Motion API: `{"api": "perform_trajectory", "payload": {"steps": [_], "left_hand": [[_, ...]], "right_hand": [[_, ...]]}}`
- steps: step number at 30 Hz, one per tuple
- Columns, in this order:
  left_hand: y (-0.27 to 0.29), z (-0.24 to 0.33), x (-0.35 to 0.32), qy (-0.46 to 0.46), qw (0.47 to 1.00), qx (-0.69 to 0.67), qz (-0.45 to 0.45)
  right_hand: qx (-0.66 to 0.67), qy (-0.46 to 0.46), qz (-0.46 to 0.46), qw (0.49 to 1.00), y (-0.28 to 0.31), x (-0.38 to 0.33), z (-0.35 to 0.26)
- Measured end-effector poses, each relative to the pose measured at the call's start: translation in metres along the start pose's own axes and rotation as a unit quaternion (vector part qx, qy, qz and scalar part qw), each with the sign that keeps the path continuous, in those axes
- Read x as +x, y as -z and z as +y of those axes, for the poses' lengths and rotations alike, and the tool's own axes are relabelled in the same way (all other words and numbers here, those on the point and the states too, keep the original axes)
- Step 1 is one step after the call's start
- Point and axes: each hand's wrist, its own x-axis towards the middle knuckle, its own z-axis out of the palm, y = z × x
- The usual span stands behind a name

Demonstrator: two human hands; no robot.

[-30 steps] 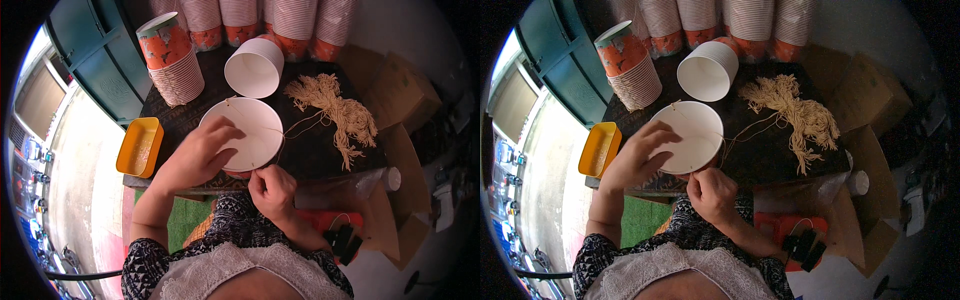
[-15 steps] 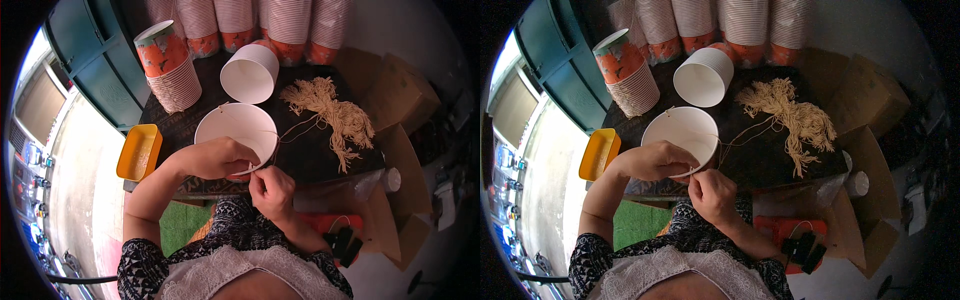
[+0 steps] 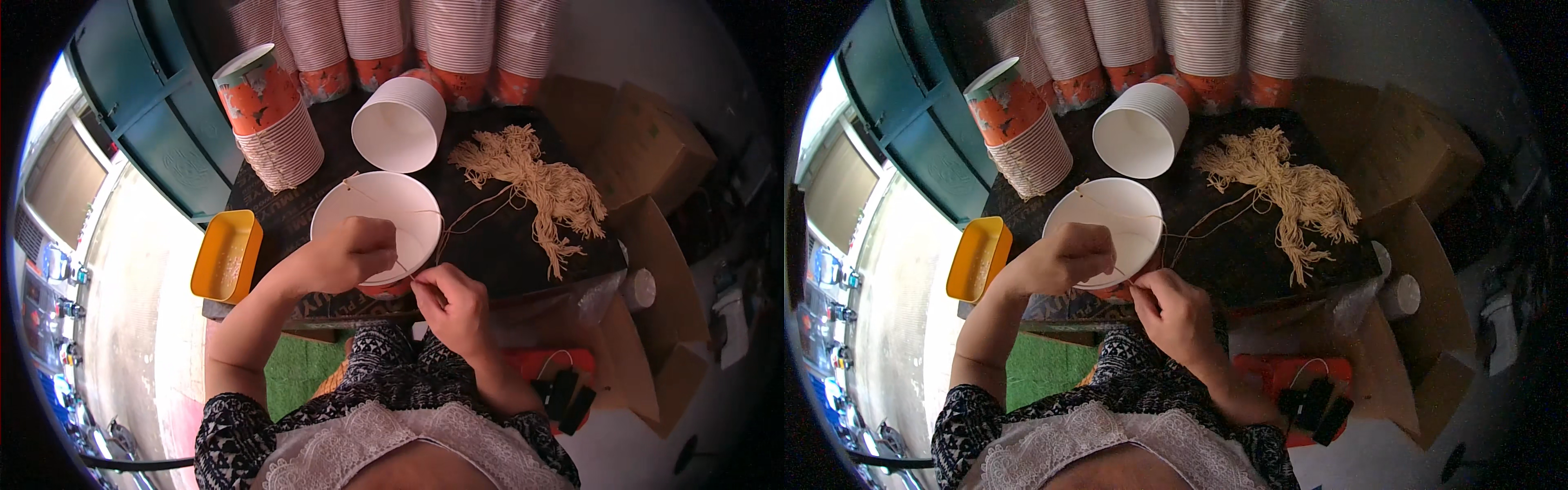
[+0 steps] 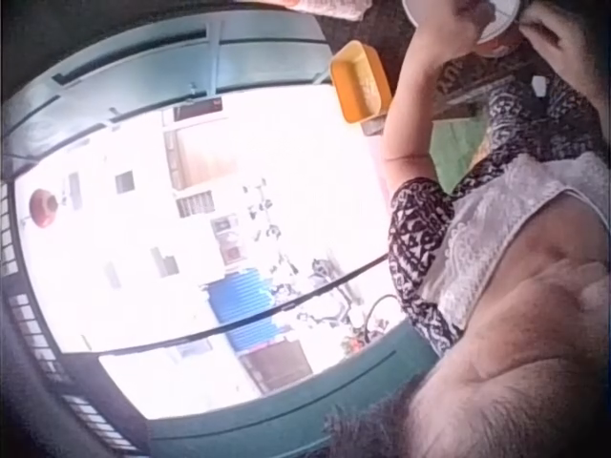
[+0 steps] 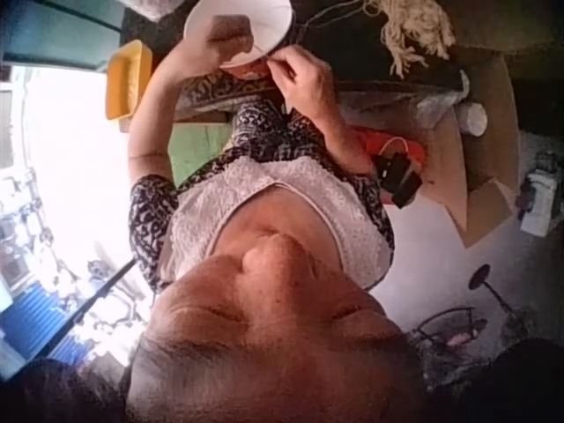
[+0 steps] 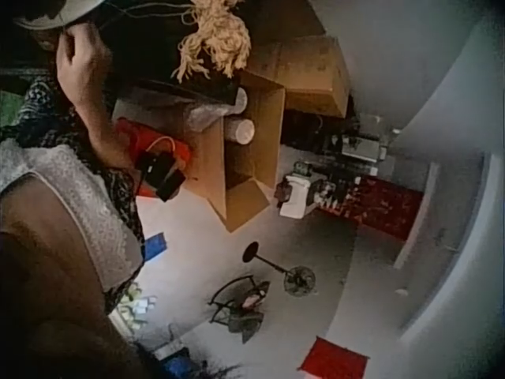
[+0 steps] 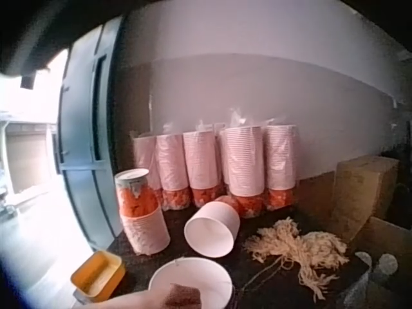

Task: Thread string through pre-punched holes in paper buckets to create handles.

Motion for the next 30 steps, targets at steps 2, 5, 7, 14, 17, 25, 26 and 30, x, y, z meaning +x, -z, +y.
{"api": "perform_trajectory", "payload": {"steps": [2, 5, 7, 14, 17, 25, 26, 30], "left_hand": [[-0.003, -0.001, -0.002, 0.007, 0.999, -0.046, 0.012], [-0.008, 0.001, -0.001, 0.008, 0.979, -0.2, 0.025], [-0.01, 0.007, 0.001, -0.019, 0.966, -0.254, 0.04], [-0.012, 0.014, 0.007, 0.057, 0.958, -0.273, 0.072], [-0.014, 0.013, 0.01, 0.073, 0.956, -0.272, 0.086], [-0.014, 0.005, 0.017, 0.043, 0.974, -0.205, 0.091], [-0.016, 0.003, 0.018, 0.042, 0.974, -0.205, 0.091], [-0.019, -0.004, 0.023, 0.013, 0.97, -0.226, 0.091]], "right_hand": [[0.042, 0.003, 0.004, 0.999, -0.002, 0.006, 0.001], [0.055, 0.003, 0.001, 0.998, -0.004, 0.013, 0.007], [0.064, 0.0, -0.007, 0.998, -0.003, 0.02, 0.011], [0.087, -0.004, -0.058, 0.995, -0.001, 0.036, 0.025], [0.109, -0.027, -0.091, 0.99, 0.008, 0.039, 0.025], [0.125, 0.069, -0.167, 0.976, 0.062, 0.066, 0.004], [0.125, 0.044, -0.192, 0.972, 0.066, 0.069, -0.003], [0.092, 0.121, -0.192, 0.969, 0.059, 0.078, -0.006]]}}
